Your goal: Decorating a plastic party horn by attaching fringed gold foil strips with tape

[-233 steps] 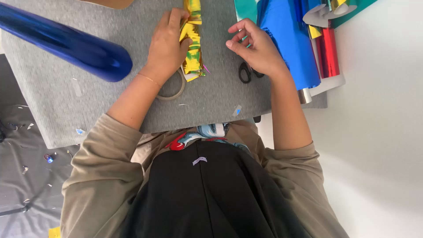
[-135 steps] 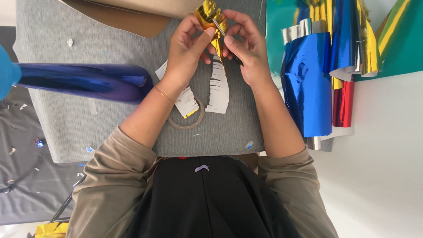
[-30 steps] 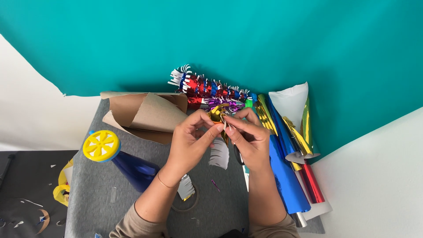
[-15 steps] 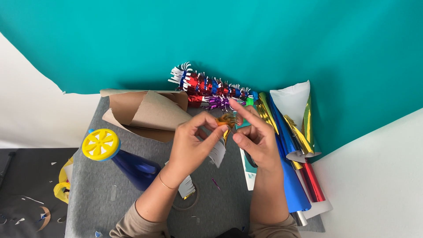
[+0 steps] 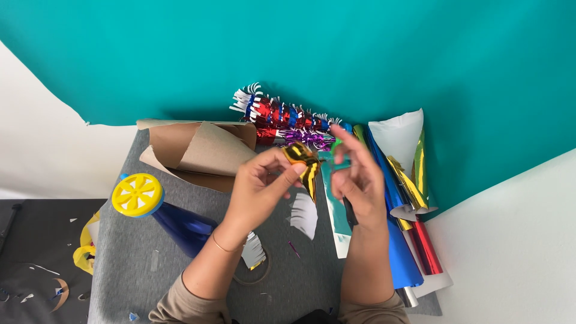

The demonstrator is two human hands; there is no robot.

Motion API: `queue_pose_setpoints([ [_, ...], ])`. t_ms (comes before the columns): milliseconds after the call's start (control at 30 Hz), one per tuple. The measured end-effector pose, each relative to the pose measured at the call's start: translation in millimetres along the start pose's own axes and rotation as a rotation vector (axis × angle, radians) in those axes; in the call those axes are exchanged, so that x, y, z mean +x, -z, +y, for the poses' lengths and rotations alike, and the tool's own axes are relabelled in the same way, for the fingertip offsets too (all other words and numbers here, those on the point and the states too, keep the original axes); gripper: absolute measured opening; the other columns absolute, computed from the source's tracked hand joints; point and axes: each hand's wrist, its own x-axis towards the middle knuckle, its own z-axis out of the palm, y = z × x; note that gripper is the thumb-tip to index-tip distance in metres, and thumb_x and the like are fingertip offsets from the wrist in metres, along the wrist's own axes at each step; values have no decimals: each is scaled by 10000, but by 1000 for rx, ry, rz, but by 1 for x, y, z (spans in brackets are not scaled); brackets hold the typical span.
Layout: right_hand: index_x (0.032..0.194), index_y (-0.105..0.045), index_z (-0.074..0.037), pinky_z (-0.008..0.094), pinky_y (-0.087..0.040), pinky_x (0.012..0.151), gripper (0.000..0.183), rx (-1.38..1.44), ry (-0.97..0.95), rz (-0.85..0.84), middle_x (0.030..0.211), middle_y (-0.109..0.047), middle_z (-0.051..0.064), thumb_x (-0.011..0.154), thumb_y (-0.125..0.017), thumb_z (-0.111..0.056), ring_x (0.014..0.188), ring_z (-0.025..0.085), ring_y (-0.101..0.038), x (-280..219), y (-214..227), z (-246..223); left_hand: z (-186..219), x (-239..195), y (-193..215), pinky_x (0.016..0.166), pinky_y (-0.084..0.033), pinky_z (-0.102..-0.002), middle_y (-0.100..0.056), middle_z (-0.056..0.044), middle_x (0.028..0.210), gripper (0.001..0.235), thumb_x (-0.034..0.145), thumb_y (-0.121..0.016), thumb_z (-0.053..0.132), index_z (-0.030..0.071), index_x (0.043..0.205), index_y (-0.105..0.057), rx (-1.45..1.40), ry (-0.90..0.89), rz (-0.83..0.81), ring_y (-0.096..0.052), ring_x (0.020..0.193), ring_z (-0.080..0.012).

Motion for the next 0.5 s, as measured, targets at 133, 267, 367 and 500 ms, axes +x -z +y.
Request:
queue_pose_setpoints([
  [133,1510,-365,148,205,-381,347,753,440,-235,-238,707,-540,62,866,-669,-96,368,62,-487,-8,-4,20,8,3,5,494,-588,-223,-763,-126,742,156,939,-748,119,23,826,-700,-83,56,-35,-736,661,-142],
  [267,1404,-484,133,211,-343,349,565,465,-230,-180,542,-560,118,897,-646,-57,360,92,-469,-9,-9,33,8,1,4,495,-593,-226,-764,-136,742,155,938,-750,125,10,842,-715,-86,70,-23,-743,658,-149],
  [367,1144,-651,111,218,-444,355,274,355,-142,-26,1030,-601,199,893,-669,2,436,86,-575,-10,-13,34,11,0,1,495,-607,-233,-758,-145,719,174,941,-752,133,-5,843,-714,-81,51,3,-741,649,-150],
  [500,1121,-700,106,262,-493,424,225,229,-31,16,1049,-563,205,911,-682,30,468,111,-597,-10,-14,32,19,-2,-3,517,-619,-241,-755,-147,712,167,912,-777,119,-13,837,-705,-55,34,9,-739,674,-149],
])
